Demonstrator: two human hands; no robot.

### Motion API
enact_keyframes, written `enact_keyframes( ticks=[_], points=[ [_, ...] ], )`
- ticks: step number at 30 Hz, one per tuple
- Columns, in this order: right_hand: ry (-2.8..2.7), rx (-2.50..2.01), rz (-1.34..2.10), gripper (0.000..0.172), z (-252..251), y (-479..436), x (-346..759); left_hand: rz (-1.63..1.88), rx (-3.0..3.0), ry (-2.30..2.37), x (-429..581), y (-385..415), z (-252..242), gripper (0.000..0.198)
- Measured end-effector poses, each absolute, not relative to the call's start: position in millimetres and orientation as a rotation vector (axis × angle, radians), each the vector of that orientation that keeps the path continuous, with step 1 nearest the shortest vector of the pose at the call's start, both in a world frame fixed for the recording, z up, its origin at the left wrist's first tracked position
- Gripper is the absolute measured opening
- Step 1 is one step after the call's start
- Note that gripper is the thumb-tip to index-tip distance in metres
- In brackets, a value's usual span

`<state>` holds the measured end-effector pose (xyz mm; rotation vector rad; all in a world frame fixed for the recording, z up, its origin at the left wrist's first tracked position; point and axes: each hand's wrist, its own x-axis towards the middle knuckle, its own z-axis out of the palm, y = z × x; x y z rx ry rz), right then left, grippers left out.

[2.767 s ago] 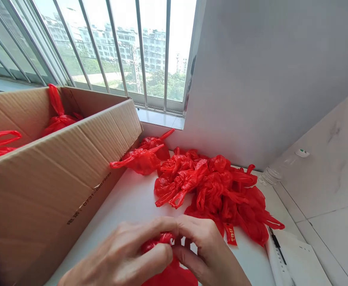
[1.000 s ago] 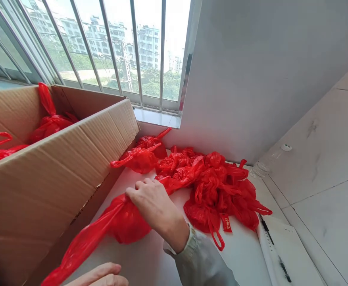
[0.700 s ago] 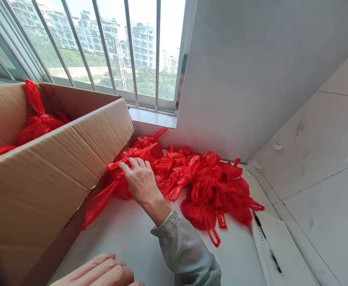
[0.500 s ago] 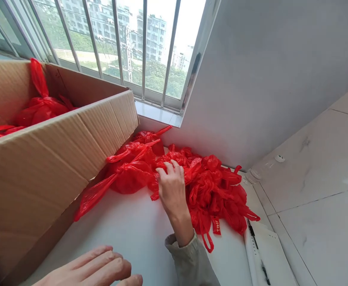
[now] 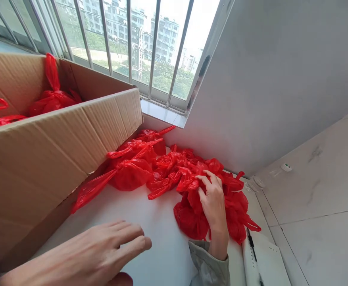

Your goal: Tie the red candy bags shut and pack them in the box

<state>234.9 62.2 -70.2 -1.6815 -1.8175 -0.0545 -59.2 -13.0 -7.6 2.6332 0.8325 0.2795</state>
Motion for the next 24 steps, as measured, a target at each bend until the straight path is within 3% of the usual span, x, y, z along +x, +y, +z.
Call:
enact_keyframes(
  ticks=[3,7,12,16,24],
  points=[
    [-1.9,-1.529,0.14,0.02,-49,44,231,0.327,2.572,0.863,-45,6,5,0.028],
    [-2.027,-1.369,0.423,0.024,-27,20,214,0.559,2.42,0.91,-32,30,-2,0.011],
    [-2.156,-1.325,0.62,0.016,-18,12,190,0.285,2.474,0.947,-27,45,-28,0.044],
    [-2.16,-1.323,0.769,0.019,-17,15,187,0.039,2.53,0.96,-28,52,-45,0.057],
    [-2.205,-1.75,0.918,0.029,-38,-6,194,0.109,2.521,0.755,-37,55,-36,0.062]
  ],
)
